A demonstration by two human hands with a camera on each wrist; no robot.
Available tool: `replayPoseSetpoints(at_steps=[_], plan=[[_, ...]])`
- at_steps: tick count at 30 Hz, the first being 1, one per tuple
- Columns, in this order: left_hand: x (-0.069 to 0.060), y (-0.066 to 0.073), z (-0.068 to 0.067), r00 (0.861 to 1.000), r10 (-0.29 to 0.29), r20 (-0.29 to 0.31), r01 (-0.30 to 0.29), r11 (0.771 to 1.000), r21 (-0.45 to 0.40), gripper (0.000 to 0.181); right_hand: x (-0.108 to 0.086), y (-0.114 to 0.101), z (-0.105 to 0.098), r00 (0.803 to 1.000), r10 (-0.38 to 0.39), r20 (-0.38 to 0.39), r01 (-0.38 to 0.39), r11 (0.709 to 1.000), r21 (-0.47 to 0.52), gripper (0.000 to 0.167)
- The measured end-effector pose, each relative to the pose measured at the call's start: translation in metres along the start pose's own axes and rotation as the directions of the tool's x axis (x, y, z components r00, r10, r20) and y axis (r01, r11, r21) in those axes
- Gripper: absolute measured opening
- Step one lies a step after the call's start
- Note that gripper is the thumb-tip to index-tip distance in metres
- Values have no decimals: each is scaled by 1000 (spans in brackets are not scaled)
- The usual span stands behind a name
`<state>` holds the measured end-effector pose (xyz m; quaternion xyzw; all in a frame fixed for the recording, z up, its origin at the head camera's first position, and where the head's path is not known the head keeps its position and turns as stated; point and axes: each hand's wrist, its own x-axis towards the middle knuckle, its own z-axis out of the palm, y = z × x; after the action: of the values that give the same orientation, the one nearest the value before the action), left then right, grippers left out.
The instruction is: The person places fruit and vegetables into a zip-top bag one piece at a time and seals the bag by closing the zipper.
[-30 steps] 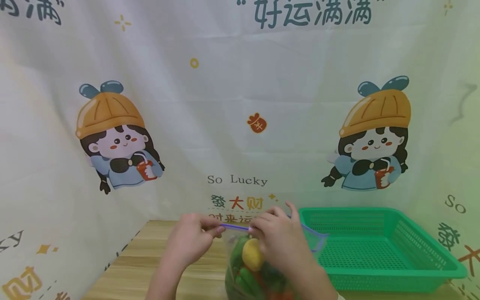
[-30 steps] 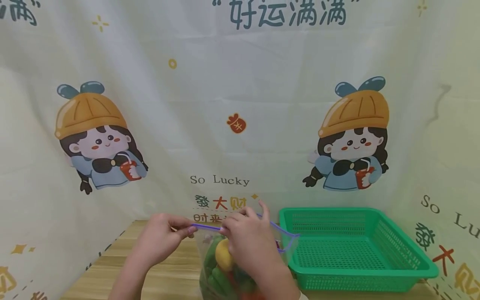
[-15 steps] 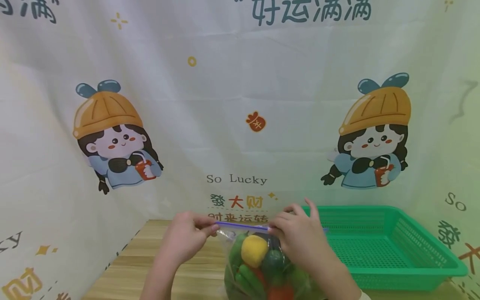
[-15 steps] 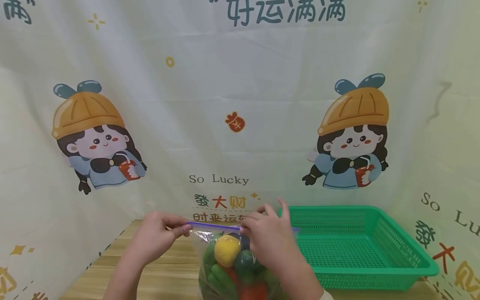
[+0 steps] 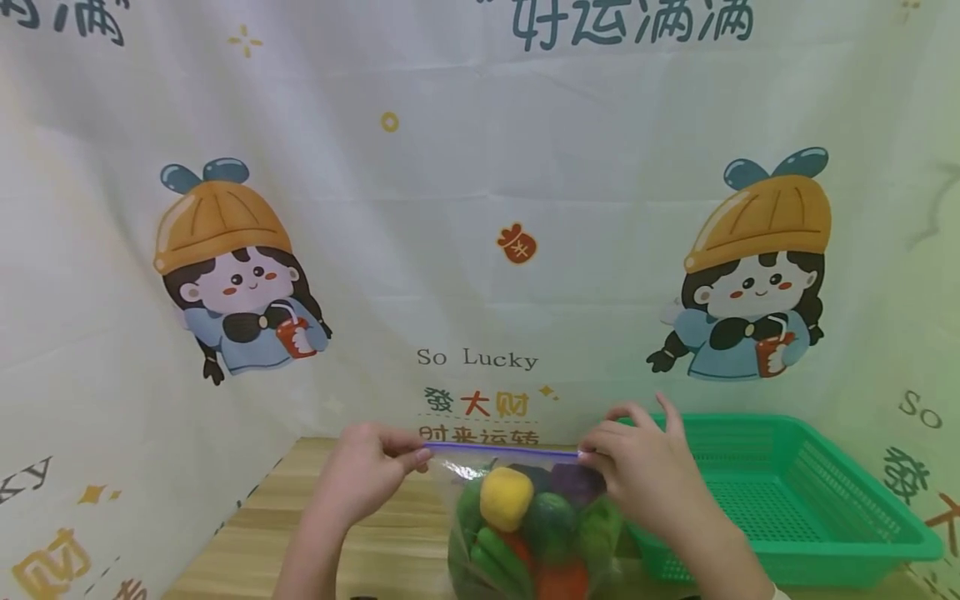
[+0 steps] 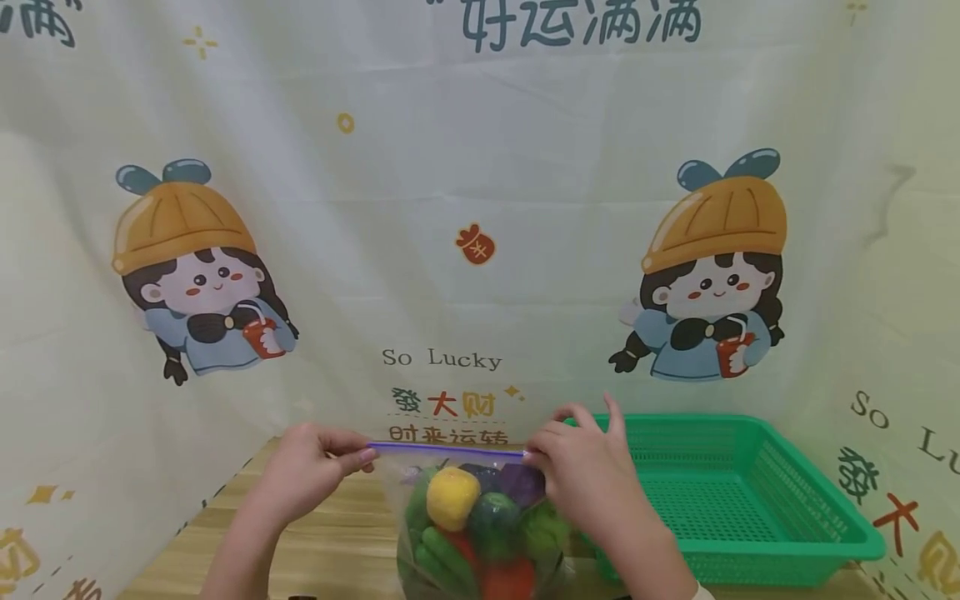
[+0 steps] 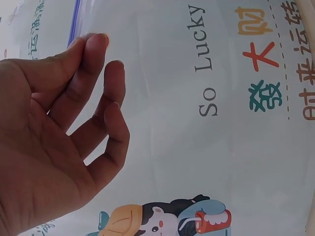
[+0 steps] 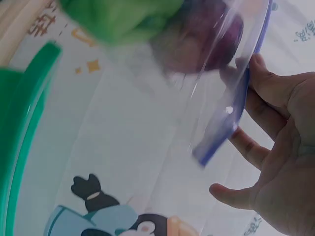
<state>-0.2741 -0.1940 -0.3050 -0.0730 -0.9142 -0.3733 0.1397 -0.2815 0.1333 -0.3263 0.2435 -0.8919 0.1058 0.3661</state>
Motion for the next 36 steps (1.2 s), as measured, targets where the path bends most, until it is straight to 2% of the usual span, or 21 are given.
replayPoseSetpoints(at_steps=[7,13,19,23,26,31,36], plan=[[5,-14,-6,1000,-17,10,18,999,-28,13,-3,23,-8,997,61,52,-60,998,-9,7],[5,-22,-14,1000,-28,10,28,998,-48,15,-4,34,-12,990,100,104,-102,995,17,5],[4,-18,-15,999,-35,27,36,998,-43,16,-5,39,-18,986,96,134,-99,995,22,5],[4,-13,-13,998,-64,24,65,996,-64,15,-6,45,-23,989,79,124,-82,996,25,6],[2,-10,-12,997,-61,40,64,995,-74,14,-7,49,-25,990,74,119,-80,996,45,6],[-2,-9,-14,996,-28,80,33,998,-57,11,-8,55,-26,985,52,163,-72,991,114,3],[-9,-5,-25,989,5,145,8,996,-87,12,-12,62,-35,975,12,221,-63,972,228,12]])
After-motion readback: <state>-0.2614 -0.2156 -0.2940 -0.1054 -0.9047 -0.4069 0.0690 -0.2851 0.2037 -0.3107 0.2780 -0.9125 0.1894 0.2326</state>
